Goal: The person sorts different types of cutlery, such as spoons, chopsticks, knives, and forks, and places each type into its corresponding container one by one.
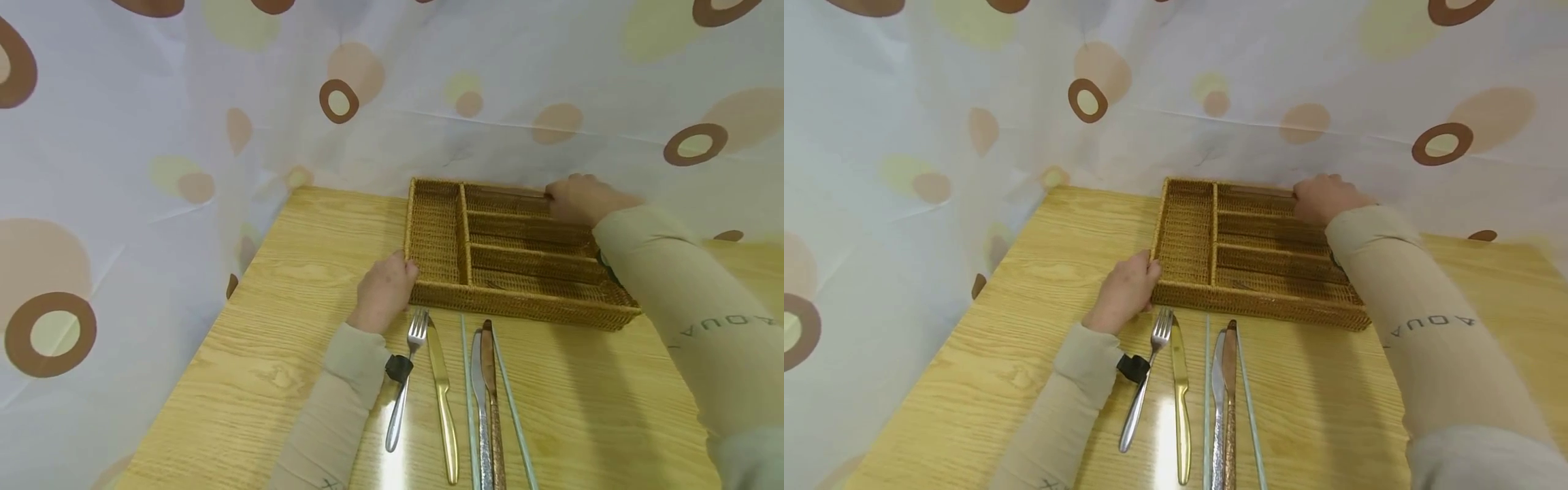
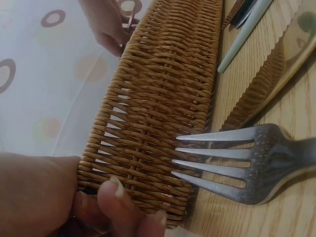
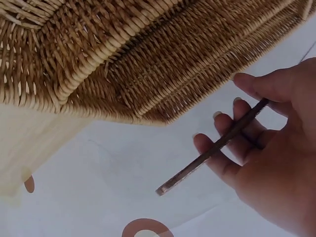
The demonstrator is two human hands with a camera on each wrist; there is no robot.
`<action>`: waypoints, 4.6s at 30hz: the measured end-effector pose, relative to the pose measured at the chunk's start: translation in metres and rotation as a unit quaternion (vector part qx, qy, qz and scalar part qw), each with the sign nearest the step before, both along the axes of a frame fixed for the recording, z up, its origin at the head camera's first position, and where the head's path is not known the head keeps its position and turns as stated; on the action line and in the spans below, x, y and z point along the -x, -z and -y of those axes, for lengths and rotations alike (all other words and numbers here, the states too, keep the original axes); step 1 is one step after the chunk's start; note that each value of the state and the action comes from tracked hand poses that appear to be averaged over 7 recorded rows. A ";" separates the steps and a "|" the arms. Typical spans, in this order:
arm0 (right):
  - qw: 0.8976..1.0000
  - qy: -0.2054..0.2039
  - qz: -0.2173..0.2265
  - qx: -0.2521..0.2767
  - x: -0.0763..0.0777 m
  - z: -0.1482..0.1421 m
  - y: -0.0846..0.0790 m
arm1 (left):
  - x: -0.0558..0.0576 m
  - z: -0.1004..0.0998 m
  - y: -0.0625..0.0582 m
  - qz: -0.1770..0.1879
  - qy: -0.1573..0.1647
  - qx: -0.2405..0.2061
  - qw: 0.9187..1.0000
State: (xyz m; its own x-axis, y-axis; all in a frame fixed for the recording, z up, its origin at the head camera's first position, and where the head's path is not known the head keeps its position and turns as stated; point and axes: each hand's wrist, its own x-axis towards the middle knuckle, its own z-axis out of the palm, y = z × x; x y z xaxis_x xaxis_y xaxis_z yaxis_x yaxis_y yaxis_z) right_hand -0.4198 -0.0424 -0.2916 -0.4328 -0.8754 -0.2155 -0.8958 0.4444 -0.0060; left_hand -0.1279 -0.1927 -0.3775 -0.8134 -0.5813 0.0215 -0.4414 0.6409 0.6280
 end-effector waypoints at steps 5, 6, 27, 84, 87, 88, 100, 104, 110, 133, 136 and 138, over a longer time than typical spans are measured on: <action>1.000 0.015 -0.003 -0.009 0.005 0.010 0.012 | -0.001 -0.002 0.001 -0.029 0.000 -0.045 0.999; 1.000 0.016 -0.005 -0.011 0.005 0.012 0.015 | -0.001 -0.003 0.001 -0.032 0.000 -0.045 0.998; 0.996 0.026 0.079 0.019 0.028 0.021 0.068 | 0.000 -0.004 0.002 -0.047 -0.010 -0.078 0.996; 0.998 0.013 0.054 0.013 0.000 0.001 0.046 | -0.004 -0.005 0.005 -0.043 -0.018 -0.113 0.993; 0.998 0.003 0.030 0.056 -0.011 -0.008 0.038 | -0.006 -0.003 0.004 -0.043 -0.014 -0.109 0.993; 0.997 -0.007 0.025 0.074 -0.016 -0.012 0.036 | -0.006 -0.002 0.004 -0.043 -0.013 -0.107 0.993; 0.942 -0.151 -0.043 0.297 -0.094 -0.074 0.041 | -0.007 -0.002 0.000 -0.049 0.004 -0.091 0.995; 0.931 -0.163 -0.037 0.325 -0.120 -0.094 0.048 | -0.005 -0.002 -0.002 -0.048 0.011 -0.081 0.996; 0.941 -0.162 0.004 0.298 -0.158 -0.117 0.074 | -0.004 -0.002 -0.004 -0.040 0.009 -0.077 0.996; 0.959 -0.118 0.138 0.218 -0.240 -0.149 0.125 | -0.003 -0.002 -0.001 -0.041 0.009 -0.083 0.996; 0.961 -0.105 0.133 0.220 -0.244 -0.148 0.127 | -0.004 -0.002 -0.001 -0.039 0.008 -0.090 0.995; 0.962 -0.099 0.133 0.218 -0.246 -0.146 0.127 | -0.004 -0.002 -0.001 -0.036 0.006 -0.093 0.995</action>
